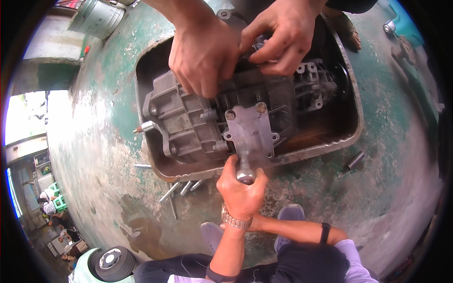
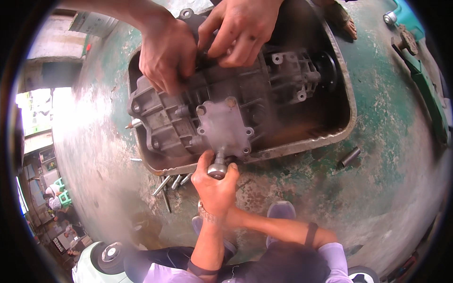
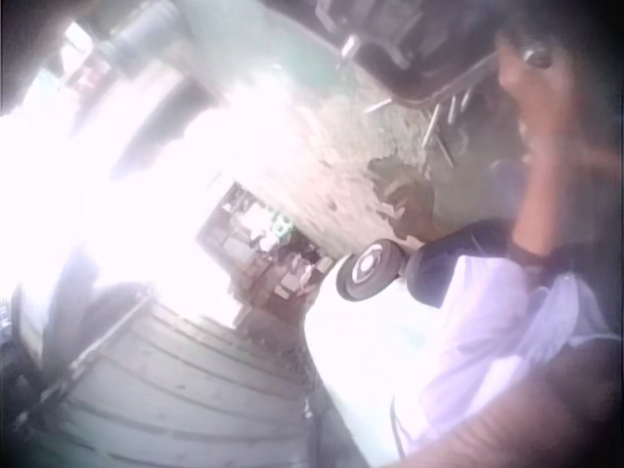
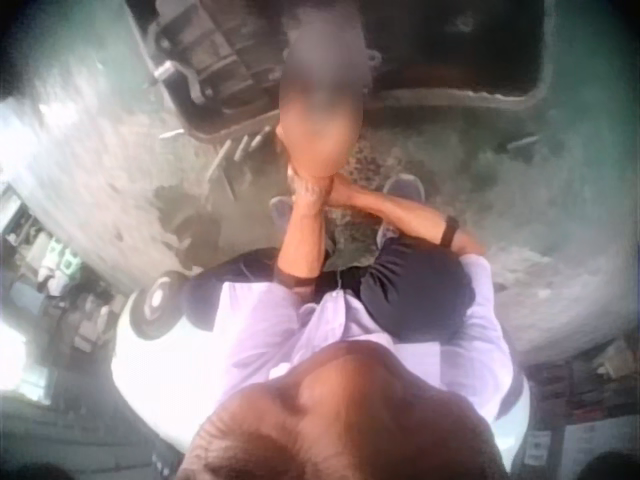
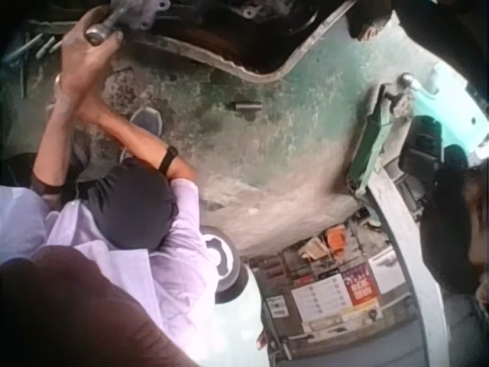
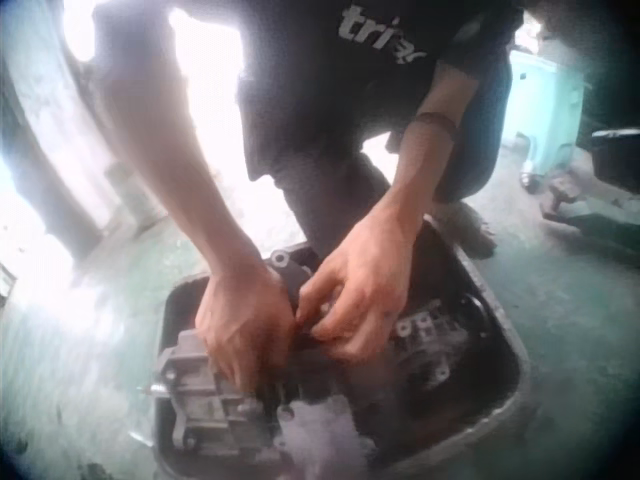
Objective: The person uses a ratchet wrench to loosen and remove bolts from a metal cover on a disassembled engine block. Another person assists by holding the engine and handing over parts. The cover is removed and set aside.
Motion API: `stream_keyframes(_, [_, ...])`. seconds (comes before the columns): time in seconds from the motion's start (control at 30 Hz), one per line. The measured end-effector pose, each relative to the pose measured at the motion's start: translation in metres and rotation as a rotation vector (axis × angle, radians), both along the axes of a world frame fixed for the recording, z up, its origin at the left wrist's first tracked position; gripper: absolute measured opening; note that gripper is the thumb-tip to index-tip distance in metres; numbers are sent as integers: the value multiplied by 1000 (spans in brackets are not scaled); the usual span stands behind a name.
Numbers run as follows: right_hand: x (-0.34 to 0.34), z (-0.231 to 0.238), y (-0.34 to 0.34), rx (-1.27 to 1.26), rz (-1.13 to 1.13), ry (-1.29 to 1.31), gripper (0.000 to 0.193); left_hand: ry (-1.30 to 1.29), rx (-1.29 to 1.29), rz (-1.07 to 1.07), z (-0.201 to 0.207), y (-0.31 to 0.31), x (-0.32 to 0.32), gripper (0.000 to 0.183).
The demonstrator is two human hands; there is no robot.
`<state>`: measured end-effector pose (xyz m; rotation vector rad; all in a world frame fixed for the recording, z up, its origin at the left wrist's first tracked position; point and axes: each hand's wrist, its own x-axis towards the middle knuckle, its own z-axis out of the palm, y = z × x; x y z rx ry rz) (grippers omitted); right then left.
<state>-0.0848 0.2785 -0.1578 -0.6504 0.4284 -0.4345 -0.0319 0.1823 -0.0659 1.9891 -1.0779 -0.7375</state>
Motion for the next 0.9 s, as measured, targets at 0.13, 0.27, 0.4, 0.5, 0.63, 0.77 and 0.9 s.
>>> stream_keyframes(0.13, [-7,21,-11,-93,19,143,26,43,0,29,-3,3,0,41])
stream_keyframes(0.27, [-7,37,-22,-51,108,153,35,9,-60,9,-9,3,2,39])
stream_keyframes(0.4, [-6,41,-19,-64,99,250,42,-6,-63,5,-13,3,3,38])
stream_keyframes(0.5, [-3,37,-14,-94,77,298,44,30,-24,-6,-11,2,5,46])
stream_keyframes(0.63, [0,32,-10,-122,52,307,41,91,71,-22,-5,2,7,60])
stream_keyframes(0.77, [-1,31,-11,-114,115,312,34,65,71,-40,-6,2,8,60])
stream_keyframes(0.9, [-4,26,-11,-153,169,309,36,22,-4,-32,-14,2,7,54])
